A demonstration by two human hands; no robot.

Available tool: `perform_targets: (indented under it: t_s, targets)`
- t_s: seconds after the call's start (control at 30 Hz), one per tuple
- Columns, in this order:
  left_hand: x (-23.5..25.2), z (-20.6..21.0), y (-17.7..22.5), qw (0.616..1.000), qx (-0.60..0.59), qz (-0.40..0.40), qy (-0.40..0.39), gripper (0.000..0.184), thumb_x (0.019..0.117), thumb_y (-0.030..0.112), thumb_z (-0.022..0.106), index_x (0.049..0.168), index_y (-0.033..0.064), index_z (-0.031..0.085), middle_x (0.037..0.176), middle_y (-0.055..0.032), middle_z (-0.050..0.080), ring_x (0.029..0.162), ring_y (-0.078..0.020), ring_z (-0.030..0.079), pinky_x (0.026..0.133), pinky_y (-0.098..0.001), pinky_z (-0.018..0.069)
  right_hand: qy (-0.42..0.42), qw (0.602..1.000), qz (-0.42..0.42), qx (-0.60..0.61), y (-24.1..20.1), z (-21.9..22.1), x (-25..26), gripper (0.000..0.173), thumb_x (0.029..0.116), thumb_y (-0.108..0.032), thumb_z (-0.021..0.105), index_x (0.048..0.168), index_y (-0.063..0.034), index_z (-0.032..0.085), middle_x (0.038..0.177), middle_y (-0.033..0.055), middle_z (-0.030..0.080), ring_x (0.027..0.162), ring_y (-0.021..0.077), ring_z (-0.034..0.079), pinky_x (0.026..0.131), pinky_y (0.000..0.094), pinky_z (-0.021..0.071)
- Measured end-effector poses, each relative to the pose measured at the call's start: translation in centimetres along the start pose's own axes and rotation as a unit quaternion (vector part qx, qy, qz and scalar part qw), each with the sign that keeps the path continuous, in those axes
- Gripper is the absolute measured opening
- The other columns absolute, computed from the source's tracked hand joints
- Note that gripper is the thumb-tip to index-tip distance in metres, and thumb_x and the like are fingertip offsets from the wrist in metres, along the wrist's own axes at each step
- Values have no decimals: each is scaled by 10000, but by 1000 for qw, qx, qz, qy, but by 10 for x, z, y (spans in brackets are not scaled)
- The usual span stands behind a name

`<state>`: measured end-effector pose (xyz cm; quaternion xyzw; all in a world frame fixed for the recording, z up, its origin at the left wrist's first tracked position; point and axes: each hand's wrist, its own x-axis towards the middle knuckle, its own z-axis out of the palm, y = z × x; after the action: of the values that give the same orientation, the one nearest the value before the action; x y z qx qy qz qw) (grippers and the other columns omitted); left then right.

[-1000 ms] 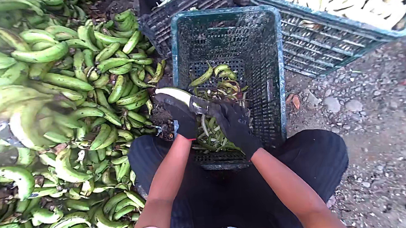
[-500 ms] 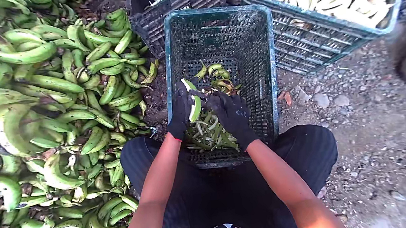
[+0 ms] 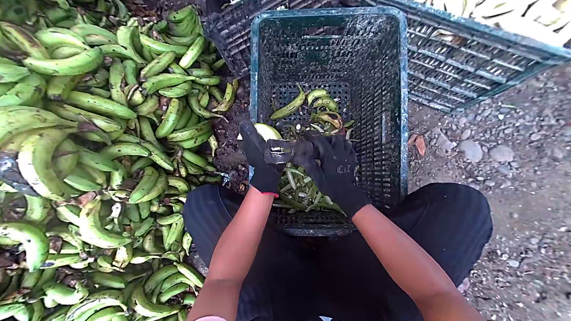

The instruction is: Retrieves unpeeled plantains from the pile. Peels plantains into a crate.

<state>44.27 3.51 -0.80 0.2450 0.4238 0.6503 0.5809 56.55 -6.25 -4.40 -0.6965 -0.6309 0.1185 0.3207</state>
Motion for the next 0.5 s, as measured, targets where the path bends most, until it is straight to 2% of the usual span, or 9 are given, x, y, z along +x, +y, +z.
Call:
perform_targets:
  t_s: [0.03,0.1,0.2,0.27,0.33,0.4,0.43,0.47,0.5]
  targets:
    - [-1,-1,3,1000,-25,-13,6,403,1121,392,243,1203,79,483,873,-61,624,724,-150,661,676,-338,602,13,1000,-12,-11,-1,2,0,763,979,-729,313,1475,-198,547,1254,283,585,1155,512,554,875,701,428]
    - [-2,-4,6,999,-17,-27,-4,410,1117,392,226,1180,89,495,884,-50,608,746,-139,642,689,-333,586,14,1000,-7,-2,-3,2,0,754,996,-717,290,1464,-188,555,1257,283,581,1158,501,557,874,690,440]
    - [-3,-6,1,995,53,-9,-81,428,1110,405,246,1167,75,512,837,-43,627,725,-141,655,675,-354,596,-30,998,34,44,-3,-10,7,694,1026,-668,275,1444,-203,575,1216,261,601,1123,476,583,839,680,464]
    - [-3,-6,-3,982,98,5,-160,437,1110,397,257,1277,59,478,893,-48,636,773,-135,666,725,-347,602,-57,995,66,46,2,-17,19,677,1019,-653,284,1423,-221,613,1226,243,652,1134,463,612,860,678,476]
    - [1,-9,-7,967,154,21,-201,560,1099,466,179,1358,46,445,992,-67,638,852,-140,661,784,-355,591,-75,994,84,14,4,-24,22,670,999,-669,306,1464,-270,576,1302,255,616,1181,492,579,862,699,455]
    - [3,-11,-10,964,185,24,-188,642,1086,526,131,1377,48,448,1044,-77,631,895,-136,654,806,-357,587,-48,996,63,-31,1,-24,12,701,990,-704,306,1540,-299,466,1324,293,557,1181,535,540,823,714,448]
    - [3,-10,-10,966,186,26,-178,620,1095,500,133,1352,38,456,1047,-86,627,901,-141,649,811,-357,584,-36,997,54,-47,-1,-24,7,704,997,-715,301,1567,-315,408,1330,298,528,1187,541,524,813,710,452]
    - [3,-8,-9,964,196,43,-176,581,1103,456,136,1327,25,454,1037,-90,626,898,-138,649,813,-346,583,-20,997,51,-57,-2,-22,7,697,1000,-709,308,1567,-317,410,1314,302,534,1179,543,525,806,703,449]
    - [5,-8,-7,952,233,62,-187,577,1106,409,137,1392,-10,411,1101,-119,609,951,-143,640,864,-342,568,-1,997,55,-62,-3,-19,12,682,991,-695,324,1536,-314,474,1273,295,575,1152,535,548,797,690,444]
